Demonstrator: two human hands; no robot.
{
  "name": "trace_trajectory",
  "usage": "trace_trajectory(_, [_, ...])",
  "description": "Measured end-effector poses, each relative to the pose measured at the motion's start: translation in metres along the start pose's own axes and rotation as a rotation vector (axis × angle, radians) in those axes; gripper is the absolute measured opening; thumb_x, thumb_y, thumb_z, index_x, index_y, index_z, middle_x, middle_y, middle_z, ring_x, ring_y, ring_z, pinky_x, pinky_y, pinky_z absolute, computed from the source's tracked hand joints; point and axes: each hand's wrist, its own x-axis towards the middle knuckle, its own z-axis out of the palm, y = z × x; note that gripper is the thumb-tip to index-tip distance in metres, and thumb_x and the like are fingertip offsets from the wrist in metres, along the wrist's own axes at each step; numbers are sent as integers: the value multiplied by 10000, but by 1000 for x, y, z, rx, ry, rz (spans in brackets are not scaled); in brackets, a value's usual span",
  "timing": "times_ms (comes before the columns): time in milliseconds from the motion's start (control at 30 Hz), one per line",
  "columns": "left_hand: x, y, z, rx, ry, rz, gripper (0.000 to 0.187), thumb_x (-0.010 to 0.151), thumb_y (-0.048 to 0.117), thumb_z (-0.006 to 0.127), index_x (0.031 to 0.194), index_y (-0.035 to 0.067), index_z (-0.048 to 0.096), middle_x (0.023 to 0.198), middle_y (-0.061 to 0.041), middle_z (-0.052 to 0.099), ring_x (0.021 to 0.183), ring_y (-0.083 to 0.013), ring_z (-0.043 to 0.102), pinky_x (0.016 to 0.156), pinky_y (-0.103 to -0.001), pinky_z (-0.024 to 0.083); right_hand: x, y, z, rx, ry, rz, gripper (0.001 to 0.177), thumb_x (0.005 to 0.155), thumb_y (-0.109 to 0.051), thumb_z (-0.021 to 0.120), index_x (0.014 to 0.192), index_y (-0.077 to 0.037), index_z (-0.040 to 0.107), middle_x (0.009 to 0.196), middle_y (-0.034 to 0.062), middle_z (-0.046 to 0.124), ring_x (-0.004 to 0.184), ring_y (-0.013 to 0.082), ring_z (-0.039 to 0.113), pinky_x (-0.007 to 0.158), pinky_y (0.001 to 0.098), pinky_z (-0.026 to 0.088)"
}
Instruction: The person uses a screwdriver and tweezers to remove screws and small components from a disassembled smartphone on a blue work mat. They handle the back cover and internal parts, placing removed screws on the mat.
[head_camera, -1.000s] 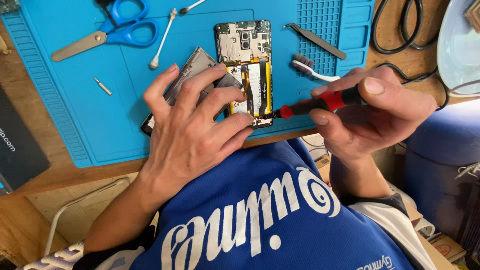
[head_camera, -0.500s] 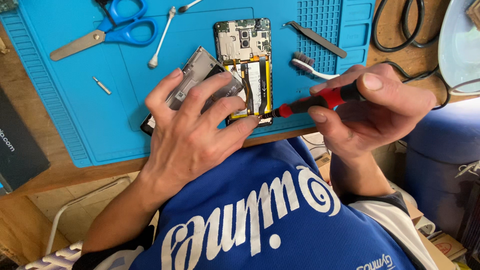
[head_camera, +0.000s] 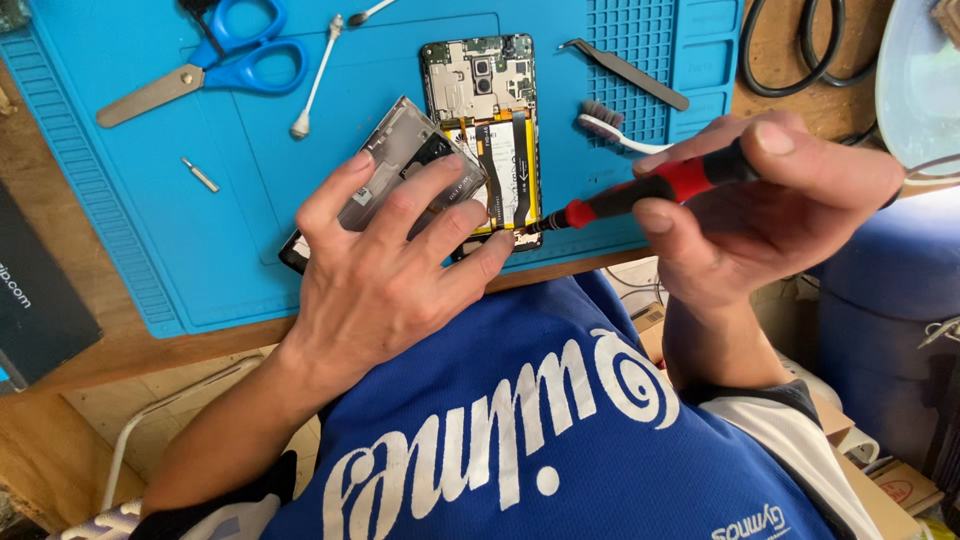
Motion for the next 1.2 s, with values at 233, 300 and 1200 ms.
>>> trace_trajectory(233, [1, 0, -1, -32, -14, 4, 140, 988, 256, 813, 922, 300, 697, 984, 77, 684, 1103, -167, 651, 981, -441, 327, 6, -7, -10, -136, 48, 42, 442, 889, -89, 638, 1257, -101, 393, 905, 201, 479, 637, 329, 587, 571, 342, 390])
trace_trajectory(300, [1, 0, -2, -33, -49, 5, 124, 989, 256, 809, 954, 303, 700, 1007, 77, 693, 1115, -175, 641, 987, -455, 318, 8, -7, -10, -119, 19, 46, 436, 893, -82, 624, 1253, -115, 381, 835, 217, 461, 633, 320, 564, 577, 336, 374])
trace_trajectory(1200, [2, 0, -2, -34, -58, 9, 127, 1001, 242, 801, 939, 317, 720, 1019, 82, 697, 1098, -179, 653, 981, -444, 311, 0, 4, -30, 48, -357, -176, 687, 853, 26, 714, 1368, -106, 279, 943, 249, 576, 699, 225, 643, 767, 372, 538])
